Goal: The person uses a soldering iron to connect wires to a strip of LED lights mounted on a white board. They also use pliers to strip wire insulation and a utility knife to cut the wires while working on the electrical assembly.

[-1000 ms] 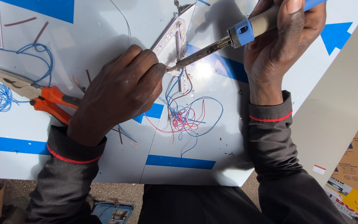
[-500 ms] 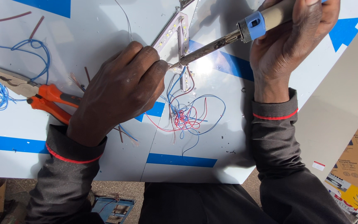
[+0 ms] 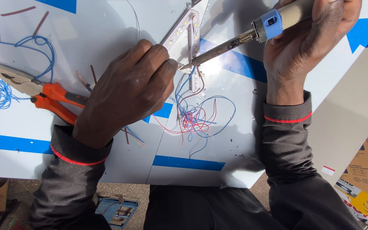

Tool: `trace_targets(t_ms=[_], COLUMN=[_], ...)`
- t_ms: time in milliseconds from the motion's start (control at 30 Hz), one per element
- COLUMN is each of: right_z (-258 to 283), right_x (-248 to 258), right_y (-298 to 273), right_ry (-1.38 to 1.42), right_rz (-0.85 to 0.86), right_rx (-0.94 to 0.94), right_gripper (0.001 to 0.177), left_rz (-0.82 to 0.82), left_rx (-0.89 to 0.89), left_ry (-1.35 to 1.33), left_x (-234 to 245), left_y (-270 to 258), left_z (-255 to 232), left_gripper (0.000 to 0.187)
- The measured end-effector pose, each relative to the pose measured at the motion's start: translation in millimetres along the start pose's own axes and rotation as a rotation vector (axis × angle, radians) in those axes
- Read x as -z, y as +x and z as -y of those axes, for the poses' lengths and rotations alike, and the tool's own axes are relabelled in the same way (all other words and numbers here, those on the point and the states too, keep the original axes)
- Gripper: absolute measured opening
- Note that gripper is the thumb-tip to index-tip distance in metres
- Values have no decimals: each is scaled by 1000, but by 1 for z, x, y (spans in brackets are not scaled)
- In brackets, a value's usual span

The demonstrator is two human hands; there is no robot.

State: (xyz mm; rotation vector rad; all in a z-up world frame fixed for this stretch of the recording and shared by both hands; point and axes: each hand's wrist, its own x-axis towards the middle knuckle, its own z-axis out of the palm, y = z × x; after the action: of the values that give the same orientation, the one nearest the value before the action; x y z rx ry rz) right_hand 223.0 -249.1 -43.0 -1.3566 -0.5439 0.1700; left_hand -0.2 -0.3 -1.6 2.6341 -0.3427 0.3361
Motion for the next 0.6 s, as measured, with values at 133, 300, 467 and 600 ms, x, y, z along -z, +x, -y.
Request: trace_targets(t_ms=[133,300,467,600], right_z=[-16,-13,-4,5], right_x=[19,15,6,21], right_y=[-9,-9,5,13], right_ry=[85,99,104,62], right_rz=[-27,-81,55,82], right_rx=[-19,-101,-87,-174], right_gripper=[23,22,25,30], left_rz=[-7,-5,6,1], left_rx=[-6,1,3,4], left_ry=[-3,18,27,34], left_x=[0,1,0,-2], left_y=[0,2,1,2], left_z=[0,-1,-2,-3], left_gripper=[10,12,26,19])
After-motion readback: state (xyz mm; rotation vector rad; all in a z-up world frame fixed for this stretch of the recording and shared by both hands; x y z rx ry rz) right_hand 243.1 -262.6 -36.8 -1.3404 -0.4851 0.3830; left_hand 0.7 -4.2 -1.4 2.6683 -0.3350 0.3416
